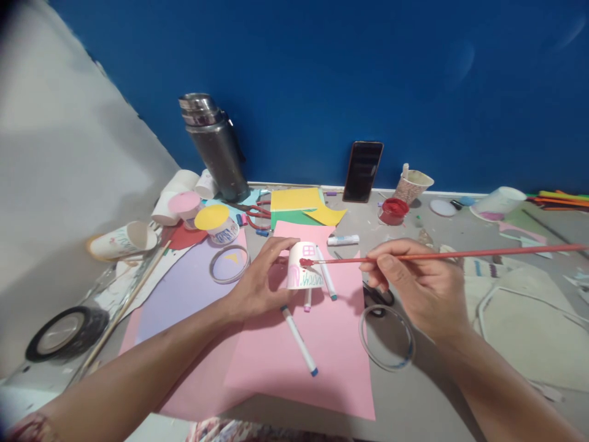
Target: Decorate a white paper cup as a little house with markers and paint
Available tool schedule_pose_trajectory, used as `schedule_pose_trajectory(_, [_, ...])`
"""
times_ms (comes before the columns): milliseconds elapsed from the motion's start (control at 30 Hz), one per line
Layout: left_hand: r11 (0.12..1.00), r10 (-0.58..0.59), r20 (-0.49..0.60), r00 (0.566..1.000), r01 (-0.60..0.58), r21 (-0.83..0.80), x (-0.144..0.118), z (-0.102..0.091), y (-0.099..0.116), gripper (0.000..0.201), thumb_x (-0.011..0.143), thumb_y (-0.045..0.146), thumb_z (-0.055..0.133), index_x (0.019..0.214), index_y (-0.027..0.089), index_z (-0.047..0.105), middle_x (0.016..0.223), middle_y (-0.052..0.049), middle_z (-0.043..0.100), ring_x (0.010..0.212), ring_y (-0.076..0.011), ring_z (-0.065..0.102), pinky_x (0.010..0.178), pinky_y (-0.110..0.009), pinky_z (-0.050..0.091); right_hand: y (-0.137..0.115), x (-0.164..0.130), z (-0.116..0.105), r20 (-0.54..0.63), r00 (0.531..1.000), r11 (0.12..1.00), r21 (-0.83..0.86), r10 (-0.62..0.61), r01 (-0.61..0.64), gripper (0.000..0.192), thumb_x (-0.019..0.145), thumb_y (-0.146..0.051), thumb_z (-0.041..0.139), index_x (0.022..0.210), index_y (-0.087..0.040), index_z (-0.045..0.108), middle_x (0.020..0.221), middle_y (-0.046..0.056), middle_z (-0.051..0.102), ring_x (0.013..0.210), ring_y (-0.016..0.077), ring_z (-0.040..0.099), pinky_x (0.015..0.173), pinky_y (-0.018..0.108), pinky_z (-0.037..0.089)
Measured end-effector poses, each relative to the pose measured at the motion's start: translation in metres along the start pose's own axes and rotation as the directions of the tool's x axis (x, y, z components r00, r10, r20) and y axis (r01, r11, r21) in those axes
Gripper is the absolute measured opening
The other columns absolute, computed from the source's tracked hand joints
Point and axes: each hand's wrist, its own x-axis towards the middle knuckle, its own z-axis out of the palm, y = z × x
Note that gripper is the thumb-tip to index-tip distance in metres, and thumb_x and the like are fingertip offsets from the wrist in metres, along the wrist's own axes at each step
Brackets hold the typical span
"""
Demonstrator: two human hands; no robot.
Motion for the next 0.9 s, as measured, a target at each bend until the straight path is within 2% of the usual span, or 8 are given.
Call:
schedule_pose_trajectory(400, [1.0,-0.007,-0.008,1.0,0.007,0.005,0.0001,0.0008,-0.0002,0.08,0.07,0.035,0.091,0.141,0.03,0.055,0.141,-0.011,0.055,0.134,-0.0339,0.057,0.113,-0.055,0.054,-0.0031,0.0,0.0013,0.019,0.999,0.998,-0.055,-0.025,0.026,0.019,0.095,-0.039,0.077,0.088,-0.022,0.08,0.071,0.005,0.073,0.058,0.0167,0.065,0.048,0.028,0.053])
schedule_pose_trajectory(667, [0.998,0.017,-0.01,1.0,-0.017,-0.058,0.0002,0.002,-0.0026,0.077,0.072,0.03,0.089,0.14,0.03,0.053,0.148,-0.012,0.053,0.138,-0.0329,0.055,0.115,-0.053,0.052,-0.0019,0.0058,-0.0066,-0.072,0.997,0.996,0.087,-0.012,0.019,0.019,0.09,-0.04,0.082,0.086,-0.022,0.081,0.075,0.006,0.074,0.065,0.0195,0.067,0.051,0.031,0.051])
schedule_pose_trajectory(900, [0.996,-0.026,-0.003,1.0,0.026,-0.082,0.0008,0.0023,0.0008,0.077,0.069,0.028,0.089,0.137,0.029,0.054,0.144,-0.011,0.055,0.134,-0.0331,0.058,0.115,-0.054,0.052,0.0,0.0016,-0.0065,-0.008,1.0,0.999,0.047,0.007,-0.007,0.019,0.091,-0.042,0.081,0.088,-0.023,0.081,0.077,0.006,0.075,0.065,0.0194,0.067,0.053,0.032,0.053])
